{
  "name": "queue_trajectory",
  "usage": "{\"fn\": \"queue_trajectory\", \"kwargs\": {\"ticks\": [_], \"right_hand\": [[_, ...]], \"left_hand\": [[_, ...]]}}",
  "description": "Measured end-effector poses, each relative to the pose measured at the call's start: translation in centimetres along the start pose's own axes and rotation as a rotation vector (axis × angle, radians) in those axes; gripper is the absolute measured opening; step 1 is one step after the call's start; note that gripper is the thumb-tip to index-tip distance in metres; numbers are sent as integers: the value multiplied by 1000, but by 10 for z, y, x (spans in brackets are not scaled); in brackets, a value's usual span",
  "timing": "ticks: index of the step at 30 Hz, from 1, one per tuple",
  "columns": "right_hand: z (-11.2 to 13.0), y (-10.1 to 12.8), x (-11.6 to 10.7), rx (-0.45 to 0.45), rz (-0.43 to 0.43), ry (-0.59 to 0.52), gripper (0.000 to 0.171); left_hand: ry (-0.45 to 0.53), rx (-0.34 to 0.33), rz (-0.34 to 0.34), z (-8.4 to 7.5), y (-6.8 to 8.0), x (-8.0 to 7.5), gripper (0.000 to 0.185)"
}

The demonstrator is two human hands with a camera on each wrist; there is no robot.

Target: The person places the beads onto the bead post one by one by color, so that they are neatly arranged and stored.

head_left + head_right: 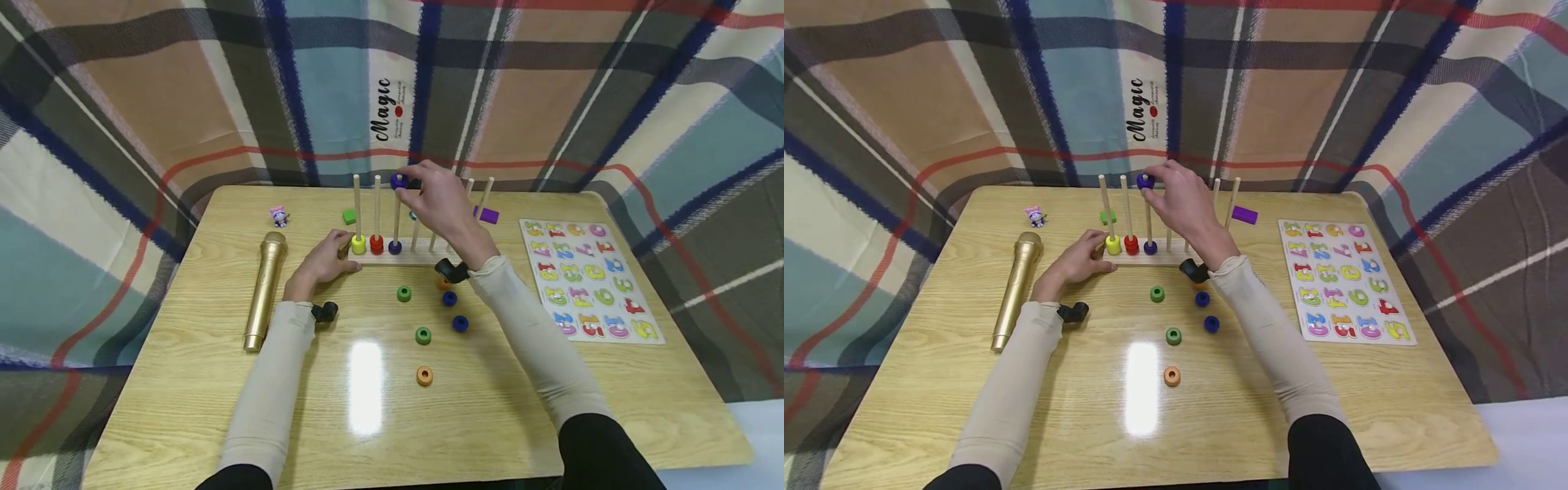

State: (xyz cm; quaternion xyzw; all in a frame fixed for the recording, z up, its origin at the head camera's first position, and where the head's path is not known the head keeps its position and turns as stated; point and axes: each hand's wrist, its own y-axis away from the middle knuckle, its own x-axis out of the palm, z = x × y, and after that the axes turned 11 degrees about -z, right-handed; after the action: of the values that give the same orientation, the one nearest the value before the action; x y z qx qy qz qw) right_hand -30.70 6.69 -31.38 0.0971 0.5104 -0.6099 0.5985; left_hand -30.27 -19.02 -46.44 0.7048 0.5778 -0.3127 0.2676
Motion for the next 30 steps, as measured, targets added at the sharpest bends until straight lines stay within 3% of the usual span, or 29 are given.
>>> {"fn": "queue_trajectory", "kwargs": {"ticks": [6, 11, 14, 17, 20, 26, 30], "right_hand": [[-2, 3, 0, 34, 26, 17, 50], [-6, 15, -6, -31, -129, -51, 51], [-13, 31, -7, -111, -256, -99, 38], [-24, 54, -4, -159, -276, -101, 25], [-33, 77, 4, -140, -125, -43, 20], [-41, 109, 32, -71, 331, 129, 38], [-42, 119, 51, -101, 452, 170, 40]], "left_hand": [[-9, 3, 2, -2, -2, 0, 87], [-8, -1, -1, -4, -2, 0, 86], [-8, 0, 3, -4, -2, 0, 86], [-12, 1, 10, -4, -3, 0, 86], [-19, -3, 9, -4, -2, -2, 86], [-9, -16, 7, -3, -1, -4, 85], [-8, -18, 10, -2, 0, -1, 86]]}}
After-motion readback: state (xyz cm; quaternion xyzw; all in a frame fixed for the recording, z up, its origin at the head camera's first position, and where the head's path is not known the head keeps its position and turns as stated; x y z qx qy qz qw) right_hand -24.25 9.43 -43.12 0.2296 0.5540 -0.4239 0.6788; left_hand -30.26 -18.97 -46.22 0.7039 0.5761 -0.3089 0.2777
